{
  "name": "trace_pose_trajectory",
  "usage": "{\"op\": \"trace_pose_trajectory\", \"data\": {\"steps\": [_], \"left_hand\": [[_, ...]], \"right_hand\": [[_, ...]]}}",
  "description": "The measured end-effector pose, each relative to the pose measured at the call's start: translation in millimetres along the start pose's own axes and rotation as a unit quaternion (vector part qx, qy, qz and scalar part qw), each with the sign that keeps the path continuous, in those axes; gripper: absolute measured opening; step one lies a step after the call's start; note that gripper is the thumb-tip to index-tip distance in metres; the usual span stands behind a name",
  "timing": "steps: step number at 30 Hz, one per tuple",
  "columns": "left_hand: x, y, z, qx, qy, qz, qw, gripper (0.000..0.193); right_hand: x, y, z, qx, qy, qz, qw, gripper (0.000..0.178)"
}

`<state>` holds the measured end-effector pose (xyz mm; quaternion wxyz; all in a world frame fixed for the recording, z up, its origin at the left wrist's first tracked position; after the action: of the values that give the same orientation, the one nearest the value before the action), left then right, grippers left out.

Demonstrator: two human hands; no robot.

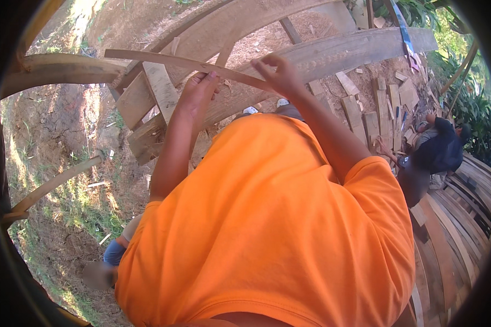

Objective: The person saws a thin piece of wood after handling several wooden slats and arranging them in a wooden frame. They hold the wood steady on a support and use a hand saw to cut through it.

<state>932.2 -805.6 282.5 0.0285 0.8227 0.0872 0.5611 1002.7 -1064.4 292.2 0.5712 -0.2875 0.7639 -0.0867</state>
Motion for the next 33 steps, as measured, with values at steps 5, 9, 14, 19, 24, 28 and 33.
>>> {"op": "trace_pose_trajectory", "data": {"steps": [5,9,14,19,24,28,33], "left_hand": [[-5.4,-43.8,13.4,0.104,0.045,-0.067,0.991,0.023],[-10.4,-69.6,28.3,0.163,0.073,-0.123,0.976,0.023],[-3.1,-83.8,30.0,0.167,0.091,-0.13,0.973,0.023],[17.8,-58.6,19.7,0.109,0.085,-0.039,0.99,0.023],[56.4,-13.6,13.3,0.029,0.161,-0.061,0.985,0.024],[98.9,20.0,12.3,0.044,0.259,-0.171,0.95,0.024],[115.6,29.0,22.0,0.169,0.342,-0.245,0.891,0.037]], "right_hand": [[34.8,-57.5,-11.2,0.168,0.042,0.161,0.972,0.051],[102.0,-79.3,-30.7,0.196,0.125,0.141,0.962,0.051],[114.7,-69.4,-58.0,0.192,0.152,0.121,0.962,0.039],[27.8,-45.5,-60.1,0.249,-0.11,-0.032,0.962,0.036],[-20.3,-18.9,-38.6,0.166,-0.151,-0.127,0.966,0.044],[-25.6,-3.3,-22.1,-0.033,-0.065,-0.038,0.997,0.045],[-44.9,11.6,-14.3,-0.113,-0.03,0.0,0.993,0.036]]}}
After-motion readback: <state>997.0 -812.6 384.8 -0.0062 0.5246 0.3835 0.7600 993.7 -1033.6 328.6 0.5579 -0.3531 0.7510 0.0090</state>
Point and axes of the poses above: each hand's wrist, its own z-axis towards the middle knuckle, its own y-axis out of the palm, x = y × z, the point moved 2 cm from there along z, towards the middle knuckle, and after that the axes turned 11 degrees about y, right-handed, at the moved point
